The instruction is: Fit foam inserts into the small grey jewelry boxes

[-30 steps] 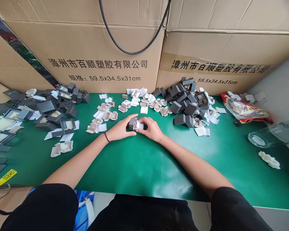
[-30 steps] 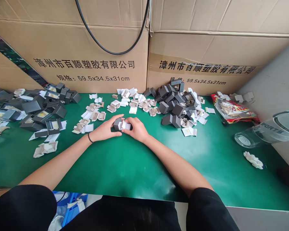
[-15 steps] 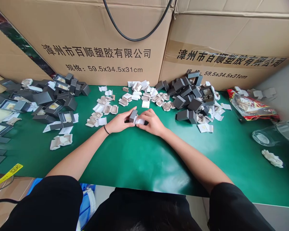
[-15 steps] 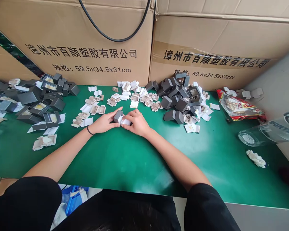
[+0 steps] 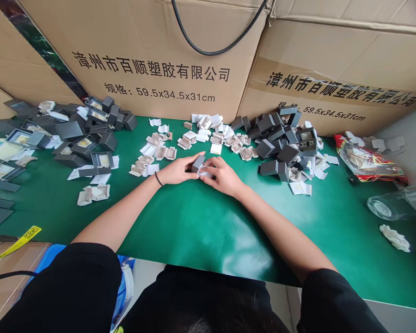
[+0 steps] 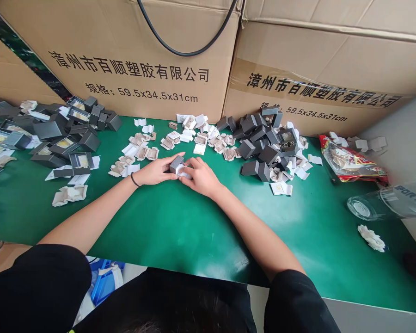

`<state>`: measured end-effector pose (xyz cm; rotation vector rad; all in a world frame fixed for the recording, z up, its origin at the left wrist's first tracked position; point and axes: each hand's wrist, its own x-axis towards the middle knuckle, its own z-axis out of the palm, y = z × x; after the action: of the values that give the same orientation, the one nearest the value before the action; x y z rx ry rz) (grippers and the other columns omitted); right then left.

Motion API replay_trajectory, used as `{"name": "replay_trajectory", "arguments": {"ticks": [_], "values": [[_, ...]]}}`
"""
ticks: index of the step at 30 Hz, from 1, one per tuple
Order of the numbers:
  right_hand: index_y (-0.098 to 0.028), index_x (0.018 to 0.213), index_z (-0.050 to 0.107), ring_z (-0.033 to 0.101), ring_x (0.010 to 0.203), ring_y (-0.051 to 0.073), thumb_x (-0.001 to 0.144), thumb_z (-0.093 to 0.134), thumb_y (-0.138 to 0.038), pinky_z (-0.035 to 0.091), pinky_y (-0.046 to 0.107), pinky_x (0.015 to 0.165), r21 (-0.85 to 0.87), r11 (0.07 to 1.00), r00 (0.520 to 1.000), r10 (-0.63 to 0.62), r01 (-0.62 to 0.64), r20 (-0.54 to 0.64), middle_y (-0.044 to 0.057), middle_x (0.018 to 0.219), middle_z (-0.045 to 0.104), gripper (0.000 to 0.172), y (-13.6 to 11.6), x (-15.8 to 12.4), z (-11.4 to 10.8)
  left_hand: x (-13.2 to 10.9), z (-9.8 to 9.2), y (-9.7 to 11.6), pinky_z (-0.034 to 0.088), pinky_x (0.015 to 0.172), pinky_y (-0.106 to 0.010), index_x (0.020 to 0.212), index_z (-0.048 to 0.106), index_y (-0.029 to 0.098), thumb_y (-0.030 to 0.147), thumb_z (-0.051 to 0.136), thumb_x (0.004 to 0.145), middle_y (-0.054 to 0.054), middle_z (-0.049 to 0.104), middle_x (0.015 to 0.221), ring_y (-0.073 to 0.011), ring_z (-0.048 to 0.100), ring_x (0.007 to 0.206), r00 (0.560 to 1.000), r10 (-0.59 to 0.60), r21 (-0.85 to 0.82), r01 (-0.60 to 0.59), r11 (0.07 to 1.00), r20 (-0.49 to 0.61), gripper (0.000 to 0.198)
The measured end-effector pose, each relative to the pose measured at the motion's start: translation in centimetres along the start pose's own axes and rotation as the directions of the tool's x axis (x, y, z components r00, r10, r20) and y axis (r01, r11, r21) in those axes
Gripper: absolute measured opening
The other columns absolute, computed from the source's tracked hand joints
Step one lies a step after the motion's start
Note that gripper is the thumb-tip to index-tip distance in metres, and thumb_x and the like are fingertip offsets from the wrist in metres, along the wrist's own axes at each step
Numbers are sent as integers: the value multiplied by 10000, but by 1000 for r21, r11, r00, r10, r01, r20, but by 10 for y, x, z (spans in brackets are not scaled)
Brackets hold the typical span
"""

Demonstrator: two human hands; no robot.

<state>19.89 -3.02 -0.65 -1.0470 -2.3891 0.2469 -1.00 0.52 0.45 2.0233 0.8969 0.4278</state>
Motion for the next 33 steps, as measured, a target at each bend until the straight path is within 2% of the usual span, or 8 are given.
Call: {"name": "replay_trajectory", "arguments": {"ticks": [3, 6, 10, 14, 20, 27, 33], "values": [[-192, 1111, 606, 509, 874, 222, 863, 547, -394, 462, 363, 799, 63, 995, 996, 83, -80, -39, 94, 1025, 608, 326, -1, -3, 6, 0, 0, -1, 473, 901, -321, 1464, 177, 192, 366, 601, 763, -126, 426, 1412, -265, 518, 1171, 1000, 13, -28, -14, 1000, -10, 838], [-198, 1080, 602, 520, 863, 233, 844, 568, -428, 471, 363, 773, 104, 986, 985, 143, -133, -98, 81, 975, 651, 331, -2, -7, 12, 0, 1, -5, 462, 932, -339, 1463, 180, 200, 357, 626, 741, -123, 409, 1425, -275, 488, 1211, 1000, 17, -94, -18, 995, -11, 863], [-215, 999, 630, 521, 929, 241, 846, 569, -419, 474, 373, 815, 116, 989, 979, 114, -95, -168, 75, 1025, 663, 262, -2, -10, 16, 2, 2, -8, 467, 932, -350, 1466, 148, 196, 307, 642, 721, -122, 390, 1436, -280, 472, 1227, 1000, 19, -214, -14, 977, 23, 901], [-207, 925, 652, 523, 901, 233, 838, 582, -390, 481, 363, 793, 97, 992, 981, 98, -83, -166, 78, 1000, 664, 214, -2, -8, 15, 2, 1, -8, 469, 931, -349, 1464, 158, 182, 286, 647, 718, -127, 376, 1444, -280, 470, 1228, 999, 14, -248, -3, 969, 41, 898], [-206, 908, 651, 478, 854, 232, 822, 572, -297, 457, 368, 800, -9, 999, 995, 50, -51, -87, 82, 965, 625, 149, -4, -2, 10, 2, 0, -9, 462, 942, -363, 1462, 175, 182, 275, 652, 720, -121, 458, 1386, -285, 470, 1226, 998, 27, -282, -12, 959, 49, 886], [-199, 915, 633, 434, 816, 231, 844, 547, -286, 446, 375, 773, -133, 991, 998, 12, -4, 57, 95, 900, 556, 141, -6, 6, -1, 4, 1, -14, 464, 939, -341, 1460, 190, 195, 258, 644, 726, -109, 421, 1418, -283, 449, 1250, 997, 51, -292, -34, 956, 52, 865], [-191, 948, 601, 467, 855, 234, 897, 486, -261, 470, 344, 716, -238, 971, 984, 12, 31, 180, 101, 906, 594, 144, -11, 9, -7, 3, 1, -9, 482, 917, -349, 1454, 212, 179, 256, 645, 722, -121, 431, 1408, -279, 495, 1208, 998, 38, -271, -24, 962, 47, 854]]}}
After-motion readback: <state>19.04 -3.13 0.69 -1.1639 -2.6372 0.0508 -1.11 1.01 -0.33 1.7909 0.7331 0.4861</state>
